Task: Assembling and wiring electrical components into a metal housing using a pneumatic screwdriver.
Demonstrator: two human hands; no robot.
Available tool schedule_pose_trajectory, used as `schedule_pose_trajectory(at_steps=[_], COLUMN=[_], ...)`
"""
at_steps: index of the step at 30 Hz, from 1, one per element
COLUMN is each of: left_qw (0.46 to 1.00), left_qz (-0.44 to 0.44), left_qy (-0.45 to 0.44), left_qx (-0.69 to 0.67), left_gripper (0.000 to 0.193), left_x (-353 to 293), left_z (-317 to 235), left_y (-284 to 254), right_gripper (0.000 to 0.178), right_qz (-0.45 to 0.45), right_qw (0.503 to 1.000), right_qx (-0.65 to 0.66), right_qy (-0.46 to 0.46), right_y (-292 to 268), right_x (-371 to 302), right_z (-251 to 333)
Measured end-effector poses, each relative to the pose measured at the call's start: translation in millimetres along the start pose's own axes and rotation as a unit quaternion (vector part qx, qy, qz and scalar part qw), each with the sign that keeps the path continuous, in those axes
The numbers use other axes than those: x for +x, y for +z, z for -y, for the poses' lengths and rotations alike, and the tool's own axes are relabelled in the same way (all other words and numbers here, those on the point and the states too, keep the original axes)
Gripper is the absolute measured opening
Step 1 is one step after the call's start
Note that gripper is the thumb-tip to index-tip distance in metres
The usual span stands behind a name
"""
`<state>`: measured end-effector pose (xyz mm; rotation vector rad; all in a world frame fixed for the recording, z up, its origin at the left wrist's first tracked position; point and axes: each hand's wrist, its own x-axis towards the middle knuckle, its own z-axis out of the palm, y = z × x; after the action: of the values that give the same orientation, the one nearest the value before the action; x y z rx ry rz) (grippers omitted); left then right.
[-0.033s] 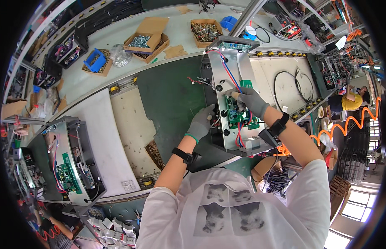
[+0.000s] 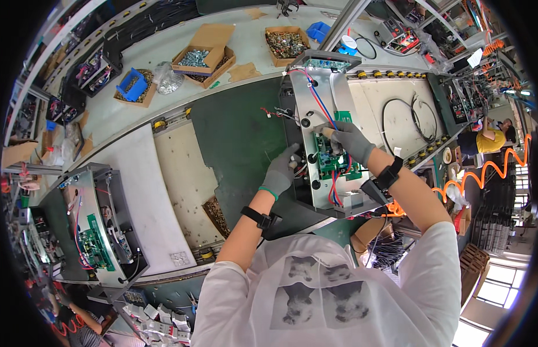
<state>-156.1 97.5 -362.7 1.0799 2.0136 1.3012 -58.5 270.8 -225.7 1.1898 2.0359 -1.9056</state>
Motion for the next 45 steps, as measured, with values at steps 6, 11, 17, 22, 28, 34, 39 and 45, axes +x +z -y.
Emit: schedule_pose_trajectory(at_steps=[6, 11, 17, 22, 28, 34, 39, 45], left_qw=[0.962, 0.91, 0.944, 0.971, 0.965, 0.926, 0.896, 0.871], left_qz=[0.024, 0.096, 0.084, 0.081, 0.156, 0.192, 0.229, 0.164], left_qy=[-0.154, -0.182, -0.054, 0.018, 0.018, -0.046, -0.038, -0.098], left_qx=[-0.225, -0.36, -0.313, -0.223, -0.212, -0.322, -0.379, -0.452], left_gripper=[0.028, 0.025, 0.021, 0.021, 0.022, 0.026, 0.027, 0.022], left_x=[1, 3, 8, 12, 27, 25, 32, 17], left_z=[-16, 2, 3, 8, 12, 24, 20, 24], left_y=[12, 18, 18, 19, 10, 26, 20, 27], right_gripper=[0.028, 0.027, 0.028, 0.028, 0.027, 0.028, 0.027, 0.024], right_qz=[-0.023, -0.017, -0.013, -0.031, -0.045, -0.05, -0.04, -0.04], right_qw=[0.999, 1.0, 1.0, 0.999, 0.992, 0.992, 0.993, 0.992], right_qx=[-0.005, -0.012, -0.006, -0.029, -0.106, -0.099, -0.111, -0.096], right_qy=[0.023, 0.023, 0.01, 0.023, 0.05, 0.055, 0.025, 0.07], right_y=[10, 11, 7, 11, 13, 16, 17, 10], right_x=[-5, -4, 0, 4, 10, 11, 12, 12], right_z=[16, 15, 4, 7, 10, 11, 6, 8])
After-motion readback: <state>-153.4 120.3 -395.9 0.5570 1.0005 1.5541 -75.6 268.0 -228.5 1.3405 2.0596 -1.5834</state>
